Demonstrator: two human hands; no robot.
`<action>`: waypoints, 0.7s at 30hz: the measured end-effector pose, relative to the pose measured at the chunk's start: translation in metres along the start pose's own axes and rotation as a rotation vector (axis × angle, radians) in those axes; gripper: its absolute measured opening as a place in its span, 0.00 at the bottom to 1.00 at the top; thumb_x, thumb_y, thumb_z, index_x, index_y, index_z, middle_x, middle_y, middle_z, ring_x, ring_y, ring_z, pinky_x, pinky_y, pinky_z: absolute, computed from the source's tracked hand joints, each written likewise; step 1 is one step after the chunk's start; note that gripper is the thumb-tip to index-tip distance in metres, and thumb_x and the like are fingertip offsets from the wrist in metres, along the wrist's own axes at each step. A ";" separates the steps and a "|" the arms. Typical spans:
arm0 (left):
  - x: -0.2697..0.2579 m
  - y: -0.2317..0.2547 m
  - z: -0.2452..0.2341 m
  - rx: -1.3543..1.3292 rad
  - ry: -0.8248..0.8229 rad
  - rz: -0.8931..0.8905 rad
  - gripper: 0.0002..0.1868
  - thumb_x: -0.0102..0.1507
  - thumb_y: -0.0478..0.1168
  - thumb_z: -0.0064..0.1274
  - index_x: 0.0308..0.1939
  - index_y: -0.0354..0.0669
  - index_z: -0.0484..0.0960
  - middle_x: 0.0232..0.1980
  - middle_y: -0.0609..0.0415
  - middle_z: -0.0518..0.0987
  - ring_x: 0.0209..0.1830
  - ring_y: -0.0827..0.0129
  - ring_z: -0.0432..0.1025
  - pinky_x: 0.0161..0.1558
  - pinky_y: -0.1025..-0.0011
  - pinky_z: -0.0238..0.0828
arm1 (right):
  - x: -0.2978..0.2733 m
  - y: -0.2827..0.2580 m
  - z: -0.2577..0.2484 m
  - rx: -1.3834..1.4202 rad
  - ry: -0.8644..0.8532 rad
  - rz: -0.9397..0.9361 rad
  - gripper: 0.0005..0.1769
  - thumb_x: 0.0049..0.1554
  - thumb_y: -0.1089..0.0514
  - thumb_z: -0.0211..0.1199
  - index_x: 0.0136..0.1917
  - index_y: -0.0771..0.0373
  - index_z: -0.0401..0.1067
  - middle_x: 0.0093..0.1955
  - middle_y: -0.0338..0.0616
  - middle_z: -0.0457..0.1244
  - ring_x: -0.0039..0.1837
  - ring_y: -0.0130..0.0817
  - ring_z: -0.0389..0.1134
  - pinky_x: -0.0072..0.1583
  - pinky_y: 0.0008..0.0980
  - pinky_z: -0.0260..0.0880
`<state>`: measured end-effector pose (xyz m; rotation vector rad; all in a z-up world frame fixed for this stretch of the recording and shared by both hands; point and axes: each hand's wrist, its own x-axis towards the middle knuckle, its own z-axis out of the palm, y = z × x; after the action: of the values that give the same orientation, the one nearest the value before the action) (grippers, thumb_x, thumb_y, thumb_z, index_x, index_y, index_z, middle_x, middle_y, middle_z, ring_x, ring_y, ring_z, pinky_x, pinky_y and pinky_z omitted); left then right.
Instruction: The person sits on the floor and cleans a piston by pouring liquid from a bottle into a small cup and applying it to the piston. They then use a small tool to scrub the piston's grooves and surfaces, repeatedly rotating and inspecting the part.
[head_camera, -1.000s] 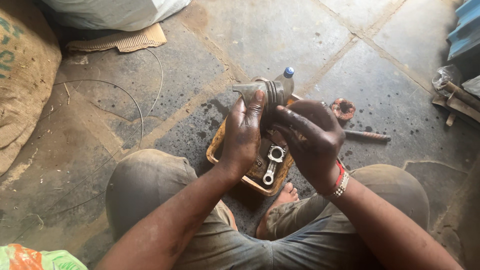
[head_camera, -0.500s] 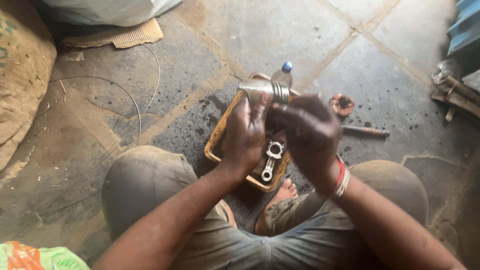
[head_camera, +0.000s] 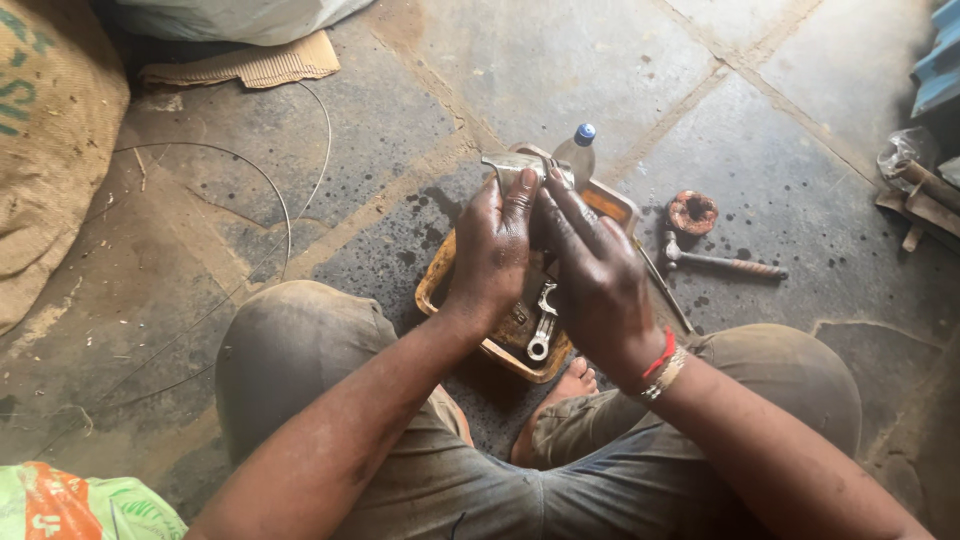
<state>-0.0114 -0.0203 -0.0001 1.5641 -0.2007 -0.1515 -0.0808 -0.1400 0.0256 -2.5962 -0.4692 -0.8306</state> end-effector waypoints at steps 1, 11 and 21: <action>0.001 -0.001 -0.001 0.002 0.013 -0.015 0.25 0.73 0.54 0.37 0.48 0.33 0.79 0.41 0.46 0.84 0.40 0.66 0.80 0.42 0.66 0.79 | 0.004 0.002 -0.003 0.008 -0.013 -0.011 0.29 0.55 0.73 0.61 0.70 0.65 0.69 0.72 0.54 0.64 0.57 0.49 0.73 0.56 0.44 0.77; 0.001 -0.004 -0.003 0.097 0.010 -0.124 0.26 0.72 0.55 0.32 0.49 0.36 0.76 0.41 0.49 0.81 0.38 0.66 0.81 0.39 0.68 0.83 | 0.008 0.011 0.004 -0.437 -0.182 -0.083 0.24 0.60 0.60 0.60 0.70 0.65 0.69 0.71 0.56 0.64 0.46 0.42 0.75 0.40 0.31 0.76; -0.007 0.000 0.001 0.171 0.032 0.191 0.22 0.75 0.50 0.39 0.43 0.33 0.79 0.39 0.45 0.83 0.36 0.60 0.79 0.40 0.61 0.74 | 0.003 0.018 0.026 -0.444 -0.098 -0.003 0.21 0.66 0.66 0.54 0.70 0.78 0.61 0.70 0.63 0.61 0.29 0.25 0.66 0.28 0.27 0.65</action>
<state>-0.0188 -0.0194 -0.0001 1.7065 -0.3435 0.0416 -0.0588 -0.1440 0.0032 -3.0537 -0.3447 -0.8959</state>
